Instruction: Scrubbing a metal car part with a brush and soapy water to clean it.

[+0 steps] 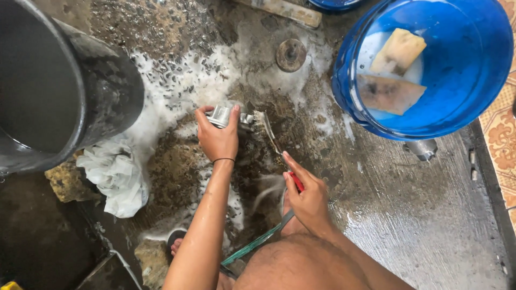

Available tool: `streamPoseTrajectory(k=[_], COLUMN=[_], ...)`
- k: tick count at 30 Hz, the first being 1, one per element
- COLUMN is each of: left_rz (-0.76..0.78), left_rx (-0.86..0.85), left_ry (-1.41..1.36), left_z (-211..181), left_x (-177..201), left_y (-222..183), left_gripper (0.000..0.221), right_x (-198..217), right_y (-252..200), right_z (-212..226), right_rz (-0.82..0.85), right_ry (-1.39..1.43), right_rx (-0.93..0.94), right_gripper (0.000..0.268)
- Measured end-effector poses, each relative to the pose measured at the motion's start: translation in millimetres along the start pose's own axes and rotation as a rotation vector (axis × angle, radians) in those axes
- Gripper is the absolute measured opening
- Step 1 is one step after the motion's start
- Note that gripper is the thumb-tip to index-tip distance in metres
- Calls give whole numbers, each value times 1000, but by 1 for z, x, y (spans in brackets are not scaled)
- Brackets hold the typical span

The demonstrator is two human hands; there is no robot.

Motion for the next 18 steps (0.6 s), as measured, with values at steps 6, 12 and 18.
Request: streamPoseTrajectory(k=[6,12,18], left_rz=[7,-6,50], left_rx=[19,73,16], left_ry=[92,120,174], left_z=[-11,-8,-17], left_x=[-1,-10,-7], left_y=[3,3,9], left_gripper=[60,61,56], right_x=[4,-12,9], right_y=[-1,56,8], right_z=[-1,-3,-16], right_rz=[35,23,80], right_ry=[-60,-65,-142], right_rx=[-3,95,-16], right_gripper=[43,44,45])
Point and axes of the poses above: each hand's wrist, its own y-axis towards the middle knuckle, its own x-axis out of the back of the hand, z = x × y, the point moved 6 cm from there along y, towards the middle knuckle, and after that the axes turned 11 degrees about y, right-handed, at the moved point
